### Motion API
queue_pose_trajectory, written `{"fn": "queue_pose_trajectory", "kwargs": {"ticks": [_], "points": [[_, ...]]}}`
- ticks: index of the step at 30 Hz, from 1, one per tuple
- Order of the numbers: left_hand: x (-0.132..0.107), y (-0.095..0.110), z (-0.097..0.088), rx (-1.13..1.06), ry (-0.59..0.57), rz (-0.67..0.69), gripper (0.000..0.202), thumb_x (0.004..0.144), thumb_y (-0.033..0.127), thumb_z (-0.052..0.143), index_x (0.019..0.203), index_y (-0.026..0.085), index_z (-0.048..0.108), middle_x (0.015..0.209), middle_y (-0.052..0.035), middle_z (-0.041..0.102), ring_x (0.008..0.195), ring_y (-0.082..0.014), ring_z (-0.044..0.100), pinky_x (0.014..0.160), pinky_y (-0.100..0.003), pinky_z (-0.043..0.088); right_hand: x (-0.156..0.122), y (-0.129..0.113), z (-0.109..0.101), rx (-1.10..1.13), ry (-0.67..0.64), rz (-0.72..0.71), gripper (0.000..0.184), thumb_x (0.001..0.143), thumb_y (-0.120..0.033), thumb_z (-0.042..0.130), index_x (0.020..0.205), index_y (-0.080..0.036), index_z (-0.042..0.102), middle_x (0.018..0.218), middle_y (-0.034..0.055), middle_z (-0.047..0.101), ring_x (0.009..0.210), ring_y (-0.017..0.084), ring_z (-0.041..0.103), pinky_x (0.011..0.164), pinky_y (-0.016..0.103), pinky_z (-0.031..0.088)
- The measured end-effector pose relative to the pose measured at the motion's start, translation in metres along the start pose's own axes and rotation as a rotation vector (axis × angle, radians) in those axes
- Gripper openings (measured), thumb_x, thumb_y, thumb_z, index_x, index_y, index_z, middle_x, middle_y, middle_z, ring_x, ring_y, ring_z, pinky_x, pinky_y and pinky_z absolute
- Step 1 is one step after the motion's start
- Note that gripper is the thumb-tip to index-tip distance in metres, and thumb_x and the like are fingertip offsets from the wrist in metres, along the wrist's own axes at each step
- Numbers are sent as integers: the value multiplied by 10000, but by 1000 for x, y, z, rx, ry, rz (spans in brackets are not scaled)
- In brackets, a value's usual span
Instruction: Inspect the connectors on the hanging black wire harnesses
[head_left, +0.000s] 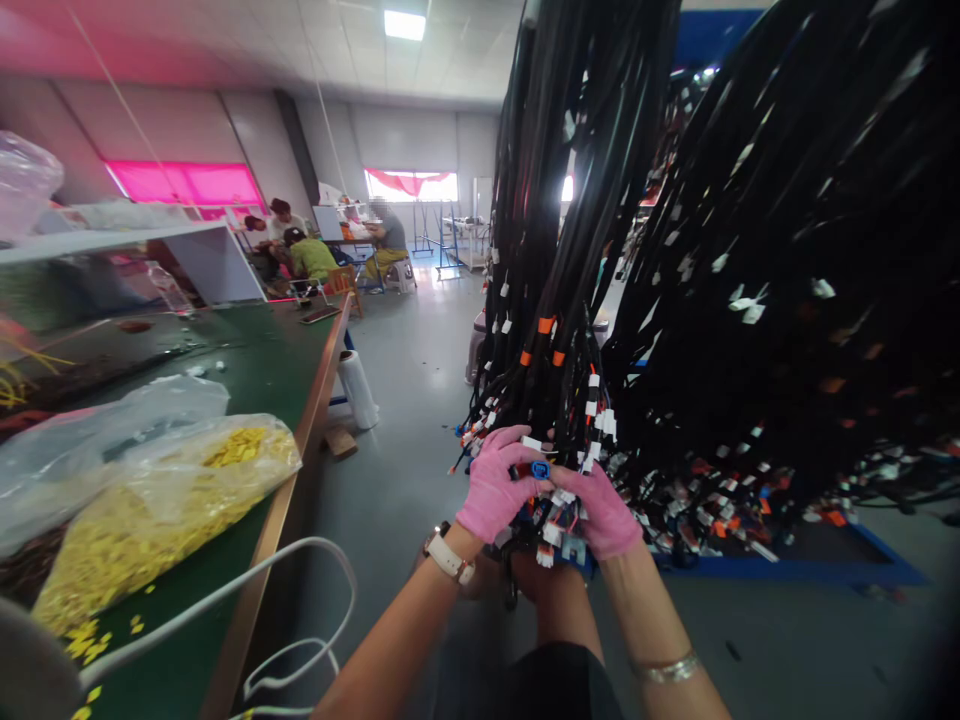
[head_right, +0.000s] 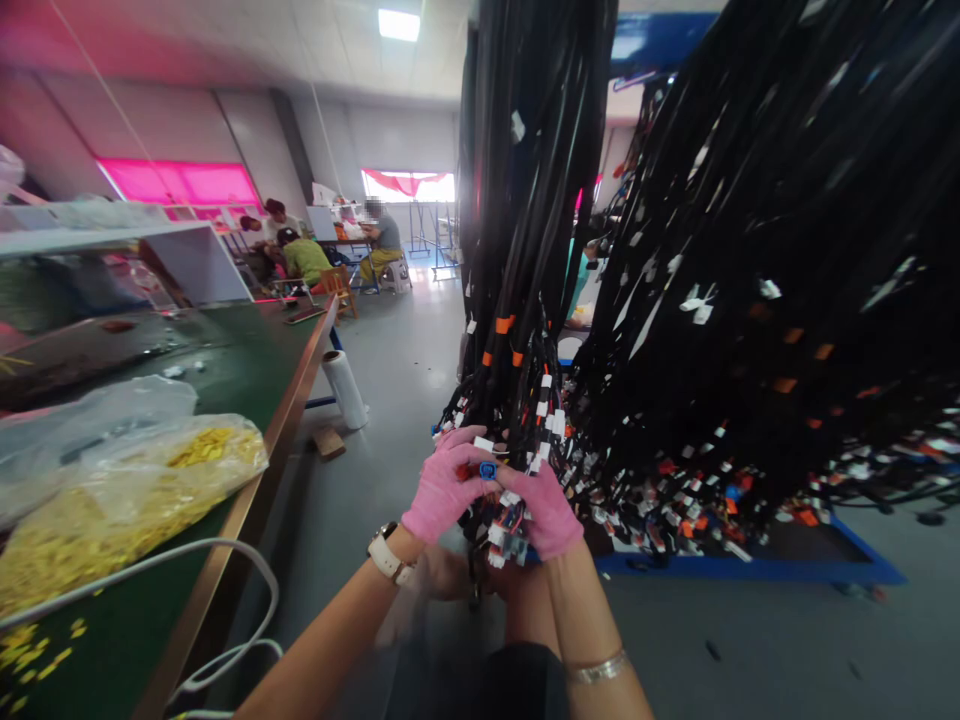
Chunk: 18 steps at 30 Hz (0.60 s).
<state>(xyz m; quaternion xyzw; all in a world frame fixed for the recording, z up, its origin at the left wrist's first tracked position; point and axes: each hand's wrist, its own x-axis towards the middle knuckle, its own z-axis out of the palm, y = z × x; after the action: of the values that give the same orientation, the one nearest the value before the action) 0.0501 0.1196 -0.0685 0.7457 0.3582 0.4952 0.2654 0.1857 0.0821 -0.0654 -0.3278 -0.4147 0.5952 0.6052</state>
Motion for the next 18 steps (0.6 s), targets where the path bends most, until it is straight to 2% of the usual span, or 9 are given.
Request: {"fn": "queue_pose_trajectory", "kwargs": {"ticks": [5, 8, 12, 15, 16, 18], "points": [[-2, 2, 4, -7, 17, -37, 211, 633, 111, 715, 800, 238, 686, 1121, -18, 584, 1085, -182, 498, 956, -340, 394, 1, -2, 1, -26, -31, -38, 406, 667, -166, 692, 1060, -223, 604, 1021, 28, 667, 908, 216, 604, 844, 369, 442], [-4, 2, 6, 4, -7, -48, 238, 645, 96, 691, 827, 250, 689, 1160, -13, 558, 1113, -181, 483, 974, -329, 390, 1, 0, 0, -38, -43, -51, 383, 638, -183, 712, 1007, -214, 618, 986, 30, 671, 904, 220, 595, 829, 368, 446], [-10, 12, 2, 72, -31, -113, 458, 632, 132, 693, 1060, 276, 614, 1238, -22, 501, 1152, -201, 460, 999, -345, 383, 0, 0, -1, -19, -49, -56, 356, 625, -193, 717, 969, -205, 626, 963, 29, 667, 886, 221, 593, 817, 368, 446], [-22, 36, -15, 187, -24, -146, 605, 656, 179, 667, 1226, 275, 486, 1277, -46, 476, 1187, -232, 434, 1025, -395, 361, -2, -2, 0, 0, -41, -30, 328, 621, -186, 721, 938, -197, 635, 937, 33, 669, 831, 214, 601, 789, 367, 453], [-29, 46, -24, 212, -36, -128, 583, 681, 200, 646, 1233, 283, 477, 1269, -46, 486, 1182, -232, 442, 1022, -398, 365, -2, -3, 1, 1, -43, -18, 312, 621, -185, 722, 922, -195, 639, 917, 34, 671, 814, 212, 603, 779, 366, 454], [-45, 68, -45, 222, -132, -40, 491, 721, 244, 609, 1195, 320, 508, 1232, -23, 522, 1140, -209, 485, 991, -352, 407, -2, -4, 1, 1, -52, 4, 285, 617, -190, 725, 891, -190, 643, 898, 39, 673, 803, 212, 604, 771, 365, 453]]}}
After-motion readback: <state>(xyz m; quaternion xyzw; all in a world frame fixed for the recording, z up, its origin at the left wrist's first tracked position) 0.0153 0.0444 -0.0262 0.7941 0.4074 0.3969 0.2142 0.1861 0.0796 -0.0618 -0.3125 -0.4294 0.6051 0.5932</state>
